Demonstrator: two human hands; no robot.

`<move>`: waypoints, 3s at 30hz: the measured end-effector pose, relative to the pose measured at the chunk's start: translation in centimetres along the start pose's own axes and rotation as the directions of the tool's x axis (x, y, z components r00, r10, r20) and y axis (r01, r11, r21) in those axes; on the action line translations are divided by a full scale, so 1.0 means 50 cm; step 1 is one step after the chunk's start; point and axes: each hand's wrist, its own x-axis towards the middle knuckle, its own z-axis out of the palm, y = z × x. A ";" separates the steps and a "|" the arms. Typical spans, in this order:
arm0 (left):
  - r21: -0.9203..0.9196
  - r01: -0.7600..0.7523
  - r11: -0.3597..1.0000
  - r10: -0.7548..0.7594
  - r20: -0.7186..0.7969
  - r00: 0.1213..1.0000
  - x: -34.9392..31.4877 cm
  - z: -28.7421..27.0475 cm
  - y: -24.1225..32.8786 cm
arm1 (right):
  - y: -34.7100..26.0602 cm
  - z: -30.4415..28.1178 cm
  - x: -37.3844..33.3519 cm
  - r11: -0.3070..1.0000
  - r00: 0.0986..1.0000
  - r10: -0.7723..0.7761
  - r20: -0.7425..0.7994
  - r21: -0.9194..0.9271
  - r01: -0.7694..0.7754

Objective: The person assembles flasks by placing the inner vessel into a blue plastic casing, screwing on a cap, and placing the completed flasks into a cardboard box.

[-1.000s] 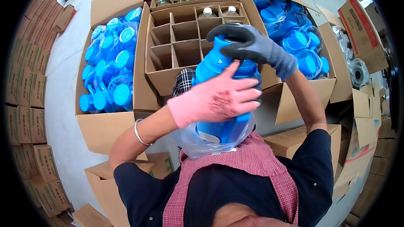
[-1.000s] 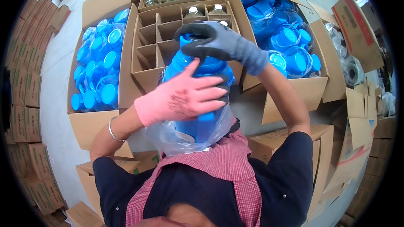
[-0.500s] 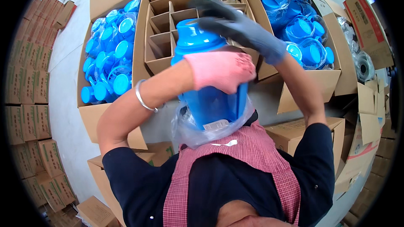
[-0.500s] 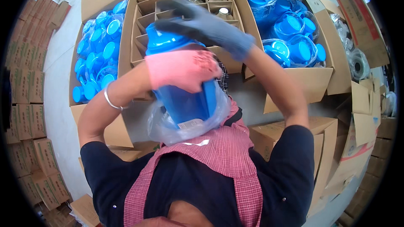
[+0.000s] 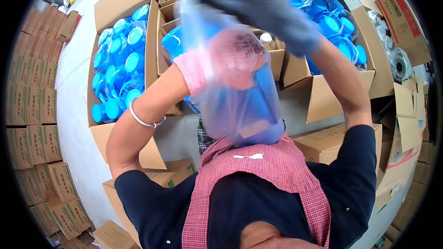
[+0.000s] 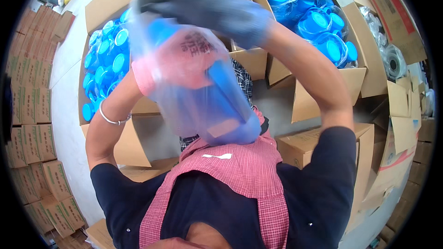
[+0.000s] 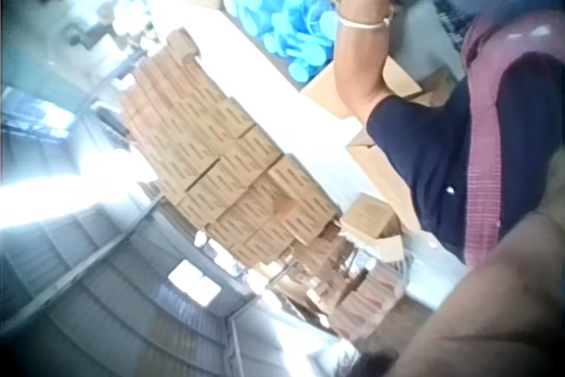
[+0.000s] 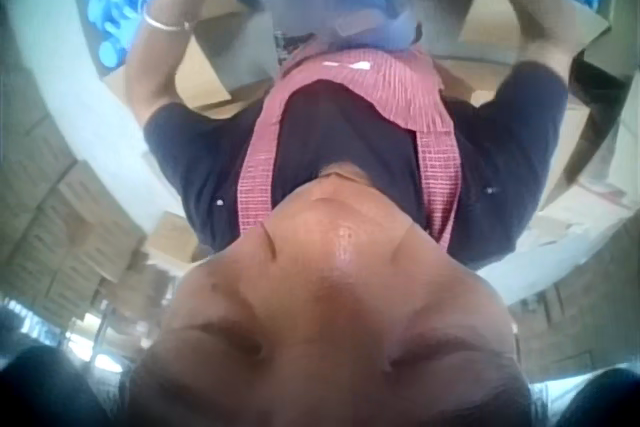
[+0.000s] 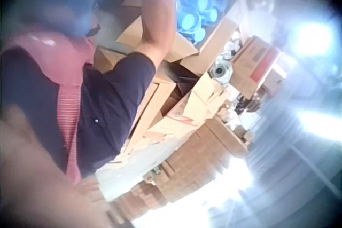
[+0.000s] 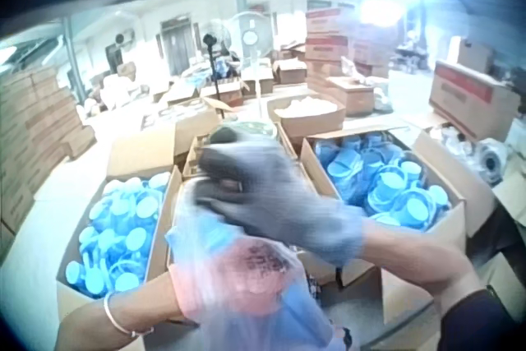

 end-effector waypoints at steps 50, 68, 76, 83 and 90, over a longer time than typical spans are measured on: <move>-0.882 -0.200 0.428 -0.616 -0.446 0.649 -0.024 0.316 -0.195 | 0.101 -0.183 -0.489 0.946 0.982 0.130 0.136 -0.314 -0.082; -0.863 -0.115 0.492 -0.604 -0.433 0.669 0.034 0.268 -0.153 | 0.114 -0.235 -0.502 0.955 0.979 0.103 0.176 -0.294 -0.047; -0.879 -0.018 0.476 -0.716 -0.399 0.573 0.026 0.286 -0.145 | 0.130 -0.226 -0.451 0.949 0.982 0.077 0.173 -0.316 -0.019; -0.977 -0.211 0.039 -0.724 -0.173 0.667 0.024 0.254 -0.141 | 0.136 -0.241 -0.437 0.963 0.976 0.081 0.201 -0.270 -0.024; -0.925 -0.375 -0.055 -0.746 -0.211 0.631 0.003 0.333 -0.168 | 0.122 -0.248 -0.405 0.964 0.969 0.100 0.228 -0.263 -0.038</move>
